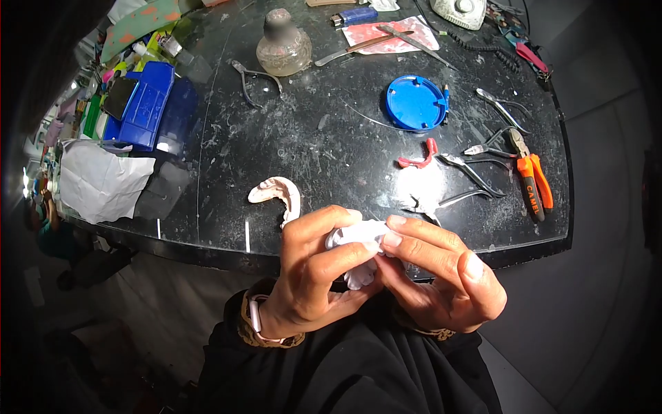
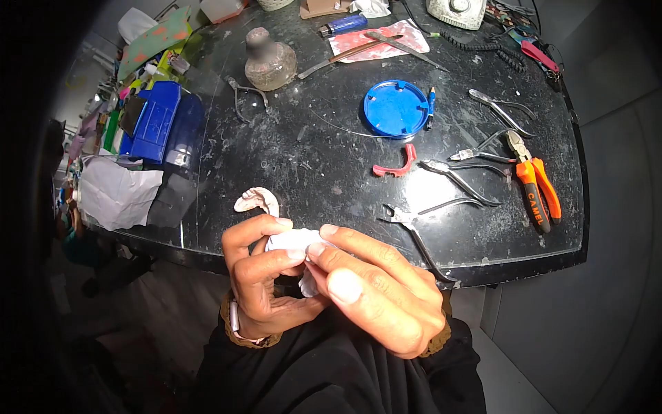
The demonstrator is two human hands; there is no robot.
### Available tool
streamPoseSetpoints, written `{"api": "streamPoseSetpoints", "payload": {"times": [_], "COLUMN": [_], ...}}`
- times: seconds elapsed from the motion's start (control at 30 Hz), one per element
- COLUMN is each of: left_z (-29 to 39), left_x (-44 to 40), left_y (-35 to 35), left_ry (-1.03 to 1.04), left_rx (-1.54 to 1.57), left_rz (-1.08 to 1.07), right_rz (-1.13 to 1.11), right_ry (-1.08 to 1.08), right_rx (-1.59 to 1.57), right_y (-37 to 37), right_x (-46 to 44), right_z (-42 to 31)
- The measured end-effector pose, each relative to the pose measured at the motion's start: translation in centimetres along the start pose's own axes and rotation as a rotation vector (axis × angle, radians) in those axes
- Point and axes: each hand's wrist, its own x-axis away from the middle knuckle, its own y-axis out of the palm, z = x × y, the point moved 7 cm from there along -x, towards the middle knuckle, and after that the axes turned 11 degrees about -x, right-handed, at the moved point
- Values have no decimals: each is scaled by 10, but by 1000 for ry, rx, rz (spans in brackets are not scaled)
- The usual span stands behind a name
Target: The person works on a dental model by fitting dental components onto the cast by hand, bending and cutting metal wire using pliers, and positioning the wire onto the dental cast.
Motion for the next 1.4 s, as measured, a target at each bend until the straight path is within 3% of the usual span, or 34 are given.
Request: {"api": "streamPoseSetpoints", "payload": {"times": [0.43,0.93,1.1,1.23,1.4], "left_z": [2,0,0,-2,-4], "left_x": [-3,-3,-5,-3,-6], "left_y": [-2,-2,-1,2,3], "left_ry": [7,40,26,23,0], "left_rx": [-70,7,42,21,77], "left_rz": [42,52,28,19,-9], "right_rz": [124,71,-261,-241,-17], "right_ry": [24,-128,-28,-19,-37], "right_rx": [-18,-98,163,195,63], "right_y": [1,-1,7,8,1], "right_x": [-5,-7,-18,-18,-14], "right_z": [-2,-7,-9,-9,-8]}}
